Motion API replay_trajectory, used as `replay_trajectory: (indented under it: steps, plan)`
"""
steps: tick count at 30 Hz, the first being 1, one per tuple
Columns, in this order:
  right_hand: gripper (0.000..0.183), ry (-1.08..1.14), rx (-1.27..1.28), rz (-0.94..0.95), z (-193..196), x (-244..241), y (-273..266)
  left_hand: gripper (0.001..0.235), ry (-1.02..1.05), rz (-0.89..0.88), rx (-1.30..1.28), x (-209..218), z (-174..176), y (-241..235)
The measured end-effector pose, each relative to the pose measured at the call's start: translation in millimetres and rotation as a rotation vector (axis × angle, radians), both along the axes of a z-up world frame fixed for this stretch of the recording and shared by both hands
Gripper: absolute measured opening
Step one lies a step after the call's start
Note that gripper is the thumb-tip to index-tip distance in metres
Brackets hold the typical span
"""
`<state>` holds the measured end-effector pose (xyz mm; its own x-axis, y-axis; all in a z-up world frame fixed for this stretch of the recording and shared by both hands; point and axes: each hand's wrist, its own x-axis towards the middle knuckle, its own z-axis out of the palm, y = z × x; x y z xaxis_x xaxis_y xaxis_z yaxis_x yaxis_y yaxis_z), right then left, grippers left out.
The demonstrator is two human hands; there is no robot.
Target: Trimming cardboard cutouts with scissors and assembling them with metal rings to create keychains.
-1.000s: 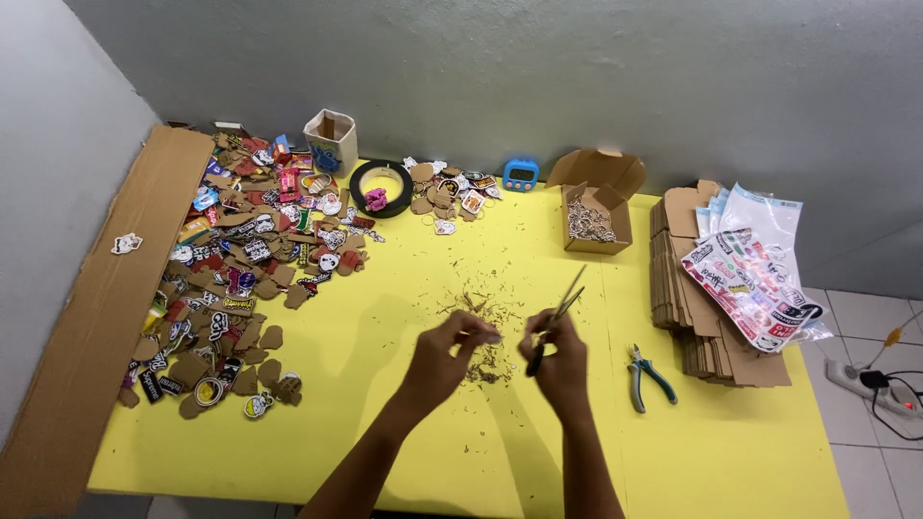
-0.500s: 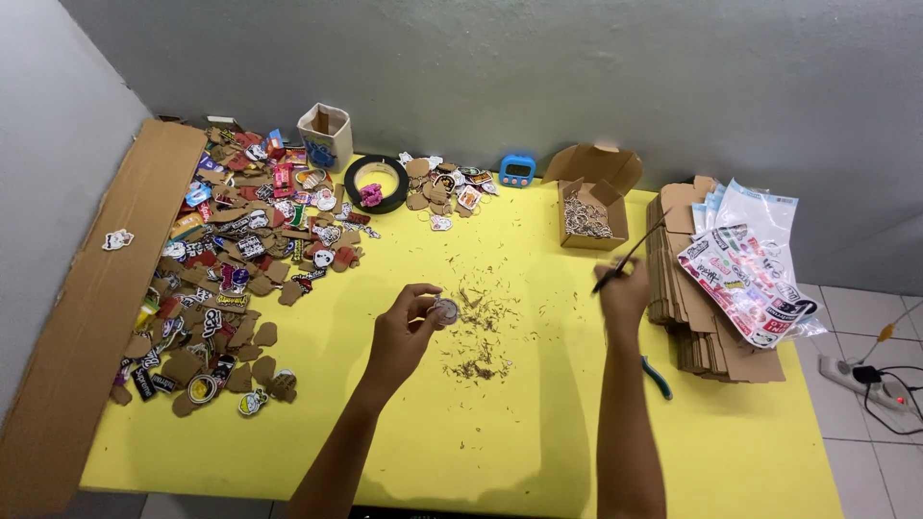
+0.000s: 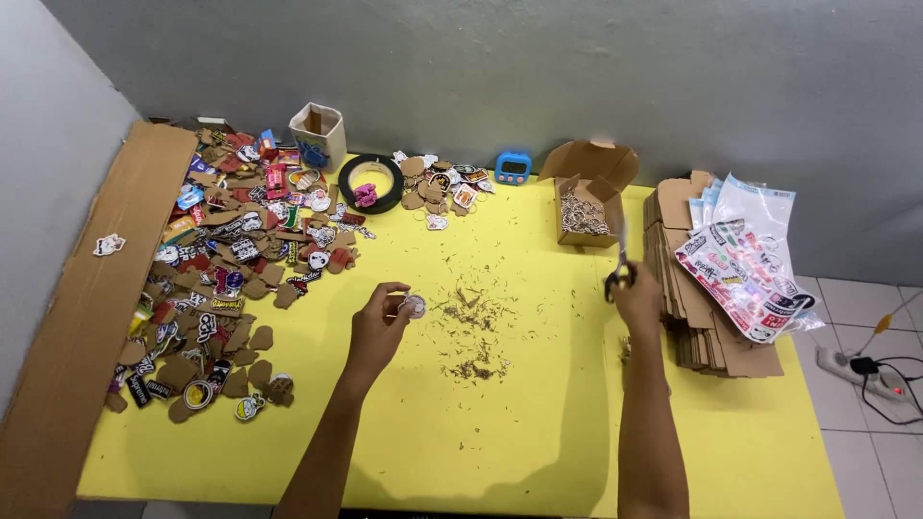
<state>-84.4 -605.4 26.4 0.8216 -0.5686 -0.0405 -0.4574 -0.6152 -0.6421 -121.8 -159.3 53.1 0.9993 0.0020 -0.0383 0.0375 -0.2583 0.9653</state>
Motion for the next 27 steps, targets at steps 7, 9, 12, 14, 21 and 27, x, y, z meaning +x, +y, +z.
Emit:
replay_trajectory:
  steps: [7,9,12,14,21,27]
  plan:
    - [0.056,0.123,-0.236,0.245,-33.2,-25.9,-16.6,0.022,0.050,-0.089,0.035,22.2,-43.1,-19.4]
    - [0.058,0.205,-0.419,0.340,-34.0,-24.1,-16.8,0.021,0.049,-0.138,0.097,30.4,-50.0,-25.2]
    - [0.058,0.361,-0.575,0.341,-36.2,-27.8,-3.4,0.020,0.029,-0.173,0.137,43.7,-60.6,-31.0]
    - [0.047,0.412,-0.662,0.375,-49.6,-22.0,2.3,0.021,0.018,-0.186,0.147,52.4,-62.4,-33.9]
    - [0.031,0.466,-0.662,0.425,-38.6,25.6,-1.7,0.025,0.009,-0.222,0.161,74.5,-48.3,-49.2]
    - [0.033,0.199,-0.426,0.436,6.7,130.2,-4.2,0.022,0.045,-0.299,0.204,72.1,-43.7,-58.0]
